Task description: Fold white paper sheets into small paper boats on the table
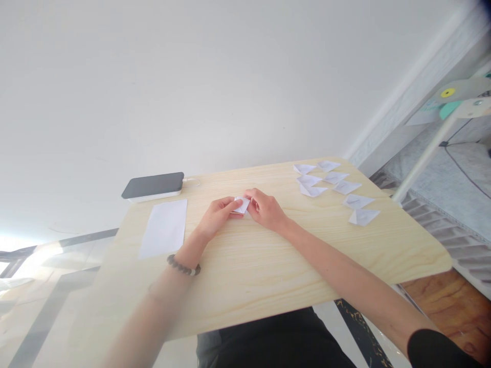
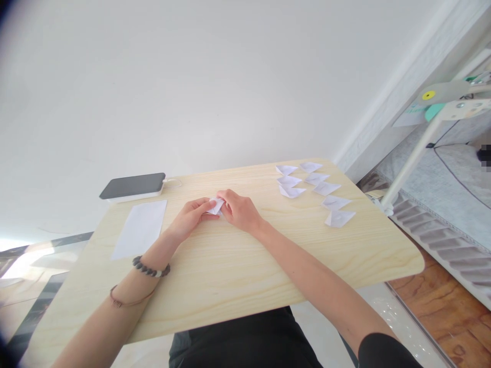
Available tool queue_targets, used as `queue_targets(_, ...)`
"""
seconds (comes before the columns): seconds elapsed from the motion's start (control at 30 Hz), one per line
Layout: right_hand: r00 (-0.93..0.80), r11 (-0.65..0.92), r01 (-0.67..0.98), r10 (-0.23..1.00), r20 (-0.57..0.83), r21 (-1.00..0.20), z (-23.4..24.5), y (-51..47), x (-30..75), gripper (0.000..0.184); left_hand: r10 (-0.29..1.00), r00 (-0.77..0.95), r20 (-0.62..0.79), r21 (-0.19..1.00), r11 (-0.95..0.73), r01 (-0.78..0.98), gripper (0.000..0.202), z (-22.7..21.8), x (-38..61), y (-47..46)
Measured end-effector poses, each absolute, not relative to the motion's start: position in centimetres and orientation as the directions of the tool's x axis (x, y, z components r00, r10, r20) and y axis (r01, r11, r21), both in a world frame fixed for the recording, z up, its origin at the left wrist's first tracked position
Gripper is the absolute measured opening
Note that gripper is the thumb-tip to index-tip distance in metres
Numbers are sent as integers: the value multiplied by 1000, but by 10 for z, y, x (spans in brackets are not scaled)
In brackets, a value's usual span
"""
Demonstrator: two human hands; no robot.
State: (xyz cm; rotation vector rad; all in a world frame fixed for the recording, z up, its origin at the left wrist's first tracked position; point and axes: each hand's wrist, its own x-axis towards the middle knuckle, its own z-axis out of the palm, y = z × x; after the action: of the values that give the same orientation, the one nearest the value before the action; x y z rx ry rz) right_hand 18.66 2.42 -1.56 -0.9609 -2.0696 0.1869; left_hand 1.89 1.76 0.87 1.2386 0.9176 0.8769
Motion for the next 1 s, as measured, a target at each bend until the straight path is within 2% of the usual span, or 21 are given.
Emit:
queue_targets(0.2, -434, 744, 400, 668, 604, -535, -12, 25, 191, 23, 949, 313, -38, 997, 59, -57, 32, 4, 17, 19)
queue_targets(0.33, -413, 649, 372, 756, 508, -663, -10, 25, 193, 16, 951, 309, -15, 999, 26, -34, 33, 0, 16, 21)
queue_targets(0.47, -331, 531, 368, 842, 426, -763, -9, 25, 192, 21, 957, 290, -16, 1000, 15, 5, 36, -1, 16, 21)
queue_targets(0.77, -345, 494, 363, 859, 378, -790, -10, 28, 193, 23, 977, 211, -22, 997, 36, -62, 38, -1, 18, 21)
queue_targets(1.0, -371, 555, 377, 824, 428, -742, -10, 28, 192, 19, 980, 181, 87, 993, -99, 63, 30, -1, 13, 21)
